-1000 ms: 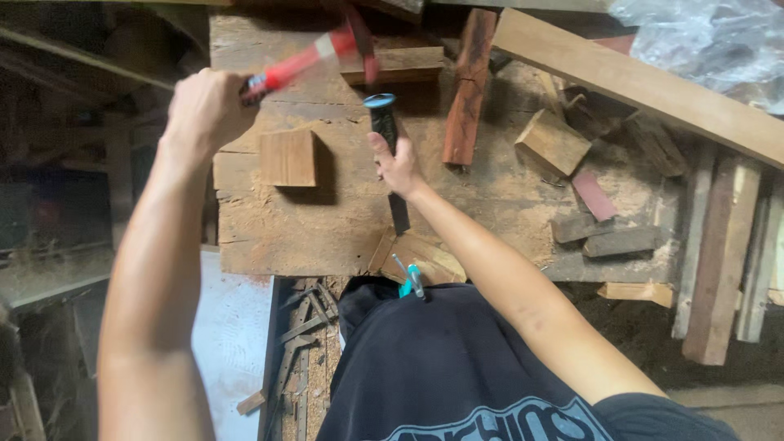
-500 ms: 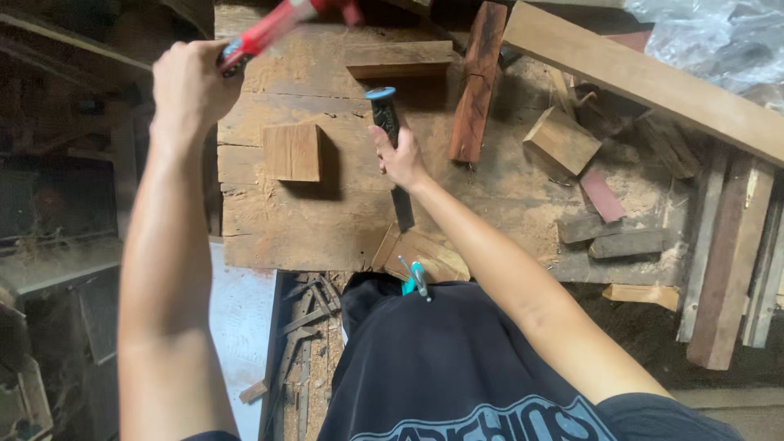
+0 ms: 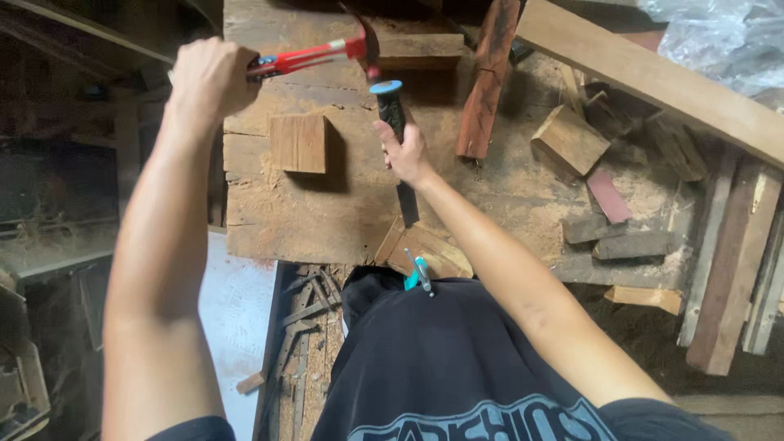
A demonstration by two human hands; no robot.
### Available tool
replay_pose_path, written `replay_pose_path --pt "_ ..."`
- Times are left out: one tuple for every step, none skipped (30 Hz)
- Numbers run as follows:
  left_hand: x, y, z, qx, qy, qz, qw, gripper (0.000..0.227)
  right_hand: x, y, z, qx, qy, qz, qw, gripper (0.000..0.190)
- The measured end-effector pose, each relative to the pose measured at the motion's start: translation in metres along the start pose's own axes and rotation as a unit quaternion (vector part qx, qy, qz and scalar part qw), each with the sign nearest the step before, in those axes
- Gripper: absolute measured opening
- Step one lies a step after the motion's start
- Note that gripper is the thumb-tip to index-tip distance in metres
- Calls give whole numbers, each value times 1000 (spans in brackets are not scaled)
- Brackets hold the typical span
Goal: The person uses a chisel and hammer to carve a small wooden block on a workbench. They repeatedly strike the chisel to remove material, then reposition the block and continue carving.
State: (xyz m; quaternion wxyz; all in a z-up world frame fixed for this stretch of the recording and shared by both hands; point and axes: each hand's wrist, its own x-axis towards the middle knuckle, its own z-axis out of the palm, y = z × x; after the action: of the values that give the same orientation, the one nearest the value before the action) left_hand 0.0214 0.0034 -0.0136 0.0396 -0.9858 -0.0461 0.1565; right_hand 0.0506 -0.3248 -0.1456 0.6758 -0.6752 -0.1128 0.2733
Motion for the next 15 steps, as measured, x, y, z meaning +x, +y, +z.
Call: replay_pose_path --pt "-3 -1 1 -111 33 -43 992 16 4 -1 1 4 -4 -9 1000 50" --pt "-6 3 4 -222 63 -79 970 16 5 -2 -2 7 -3 -17 1000 50" --pt "-9 7 8 -330 91 -115 933 17 6 -2 -5 -2 -6 -9 1000 51" --pt "-14 11 13 -362 107 -114 919 19 2 -1 -6 -11 -11 4 1000 52" --pt "-18 15 18 -393 122 -113 904 21 -2 0 -7 -20 -16 16 1000 55" --pt "-21 18 20 -423 142 -115 887 24 -1 0 -7 -12 -11 13 1000 53" --pt "-25 22 20 -398 140 -108 900 22 0 -1 -6 -4 -6 11 1000 51" --pt "-28 25 19 -373 138 -102 912 20 2 -3 -3 5 -2 8 1000 51" --pt "-31 30 17 -346 136 -96 923 20 4 -5 0 -9 -1 19 1000 51" --pt "-34 41 16 -340 108 -110 928 21 3 -6 -1 -24 4 32 999 51" --pt "-37 54 16 -332 81 -124 931 22 2 -6 -1 -39 10 45 998 51" --pt "-40 66 15 -324 55 -139 934 23 3 -7 -1 -33 10 47 998 51" --pt "-42 78 14 -337 47 -135 931 23 4 -7 -1 -28 10 50 998 51" --pt "-43 92 15 -351 38 -129 927 23 4 -7 -2 -23 12 53 998 51" --pt "-44 103 17 -364 30 -124 923 23 4 -6 -3 -26 14 46 999 50"
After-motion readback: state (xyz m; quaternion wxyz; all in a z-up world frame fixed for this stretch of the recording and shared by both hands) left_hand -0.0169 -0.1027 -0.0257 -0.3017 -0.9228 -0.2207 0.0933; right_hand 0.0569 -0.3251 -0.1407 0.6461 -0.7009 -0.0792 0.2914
